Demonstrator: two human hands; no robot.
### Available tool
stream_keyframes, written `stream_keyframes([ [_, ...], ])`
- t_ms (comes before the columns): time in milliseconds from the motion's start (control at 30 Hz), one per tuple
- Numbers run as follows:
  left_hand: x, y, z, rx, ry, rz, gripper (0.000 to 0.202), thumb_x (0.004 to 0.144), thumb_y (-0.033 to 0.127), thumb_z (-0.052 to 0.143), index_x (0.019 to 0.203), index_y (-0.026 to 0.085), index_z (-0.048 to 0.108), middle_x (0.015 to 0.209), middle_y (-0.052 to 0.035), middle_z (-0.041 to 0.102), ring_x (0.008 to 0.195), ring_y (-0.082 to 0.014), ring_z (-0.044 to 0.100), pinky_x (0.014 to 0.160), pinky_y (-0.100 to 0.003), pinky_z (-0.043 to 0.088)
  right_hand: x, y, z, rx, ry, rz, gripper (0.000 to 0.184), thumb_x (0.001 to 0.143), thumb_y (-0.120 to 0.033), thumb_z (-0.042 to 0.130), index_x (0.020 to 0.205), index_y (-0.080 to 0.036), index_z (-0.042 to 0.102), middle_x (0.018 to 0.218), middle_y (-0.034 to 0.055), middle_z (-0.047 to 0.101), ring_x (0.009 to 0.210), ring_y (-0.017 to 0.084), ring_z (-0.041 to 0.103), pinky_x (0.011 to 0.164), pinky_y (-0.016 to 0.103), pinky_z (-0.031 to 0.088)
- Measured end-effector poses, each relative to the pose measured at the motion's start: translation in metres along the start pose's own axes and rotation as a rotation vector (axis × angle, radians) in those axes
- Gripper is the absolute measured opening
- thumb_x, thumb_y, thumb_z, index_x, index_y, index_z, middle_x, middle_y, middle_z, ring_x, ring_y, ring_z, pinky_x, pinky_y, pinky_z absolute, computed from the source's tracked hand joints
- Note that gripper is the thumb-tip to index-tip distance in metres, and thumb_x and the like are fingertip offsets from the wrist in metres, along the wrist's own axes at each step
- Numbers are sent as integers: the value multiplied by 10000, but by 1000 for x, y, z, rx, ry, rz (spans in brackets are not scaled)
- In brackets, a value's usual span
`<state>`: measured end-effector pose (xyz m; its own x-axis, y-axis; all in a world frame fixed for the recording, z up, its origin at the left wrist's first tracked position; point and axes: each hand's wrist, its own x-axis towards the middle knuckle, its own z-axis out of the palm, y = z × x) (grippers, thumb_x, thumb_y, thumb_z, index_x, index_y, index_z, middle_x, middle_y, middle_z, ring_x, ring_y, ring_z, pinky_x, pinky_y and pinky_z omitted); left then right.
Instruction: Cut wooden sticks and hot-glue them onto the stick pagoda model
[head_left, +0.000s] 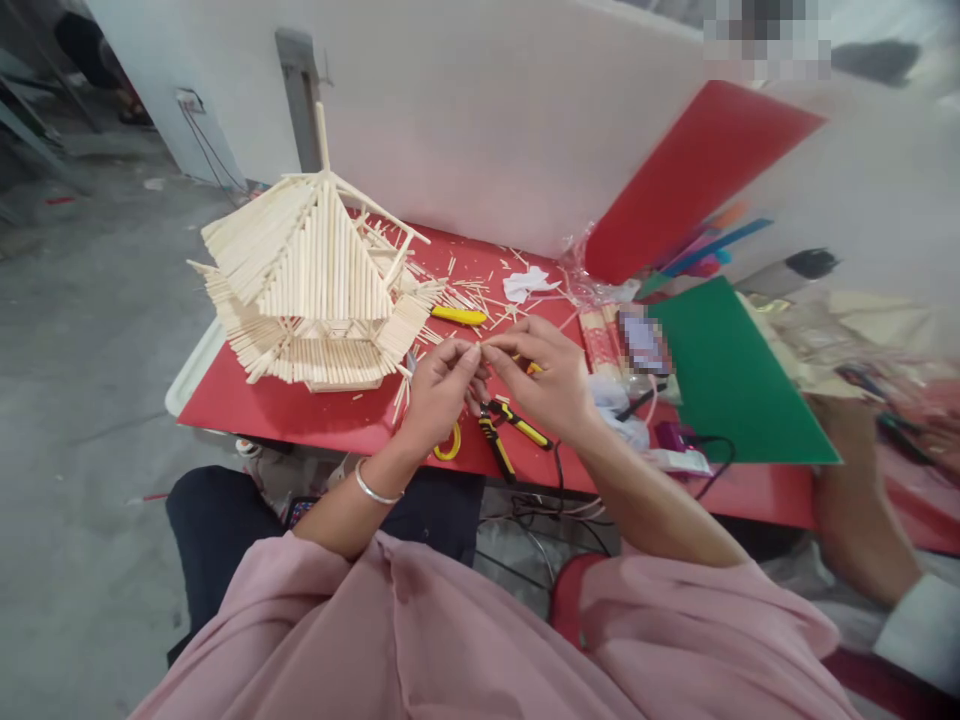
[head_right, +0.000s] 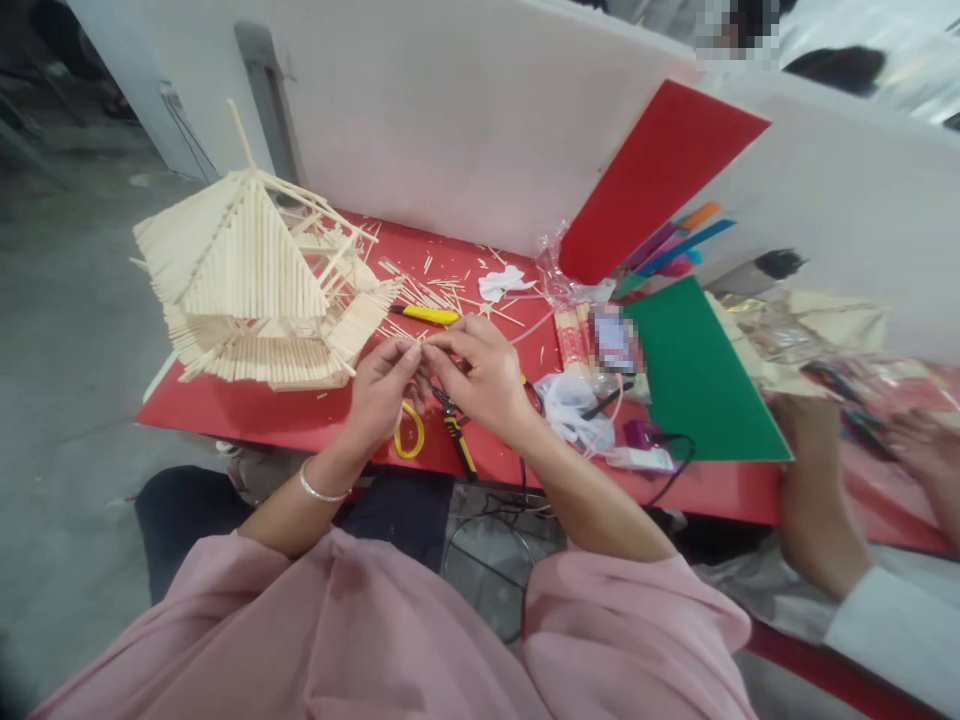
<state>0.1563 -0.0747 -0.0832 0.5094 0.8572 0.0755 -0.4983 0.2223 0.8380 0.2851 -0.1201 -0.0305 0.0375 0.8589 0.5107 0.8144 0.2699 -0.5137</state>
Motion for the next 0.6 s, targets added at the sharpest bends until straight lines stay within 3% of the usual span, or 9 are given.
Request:
stream_keyframes([
  [167,-15,1,1,11,-38,11,429,775,583,710,786,183,556,625,60,579,440,-55,538,384,-166,440,-9,-7,-7,-154,7,-78,173,922,-315,583,859,-235,723,791,44,624,731,150,571,606,298,447],
  [333,-41,20,-5,-119,-123,-66,414,769,558,727,781,177,564,632,48,598,406,-59,528,347,-171,410,-18,-26,-4,-88,37,-55,155,909,-306,597,853,-238,724,781,38,608,663,139,547,572,297,451],
  [500,-64,54,-32,59,24,128,360,813,510,713,761,171,603,591,45,598,394,-43,509,375,-164,400,-13,-62,18,107,-58,-110,284,938,-294,536,1152,-289,722,971,64,675,836,166,638,676,321,523],
  [600,-76,75,-49,213,112,253,328,798,469,741,748,164,631,529,55,576,396,-42,507,397,-162,410,0,-85,32,249,-114,-132,214,934,-355,571,1012,-295,762,886,36,694,797,155,639,649,302,504],
])
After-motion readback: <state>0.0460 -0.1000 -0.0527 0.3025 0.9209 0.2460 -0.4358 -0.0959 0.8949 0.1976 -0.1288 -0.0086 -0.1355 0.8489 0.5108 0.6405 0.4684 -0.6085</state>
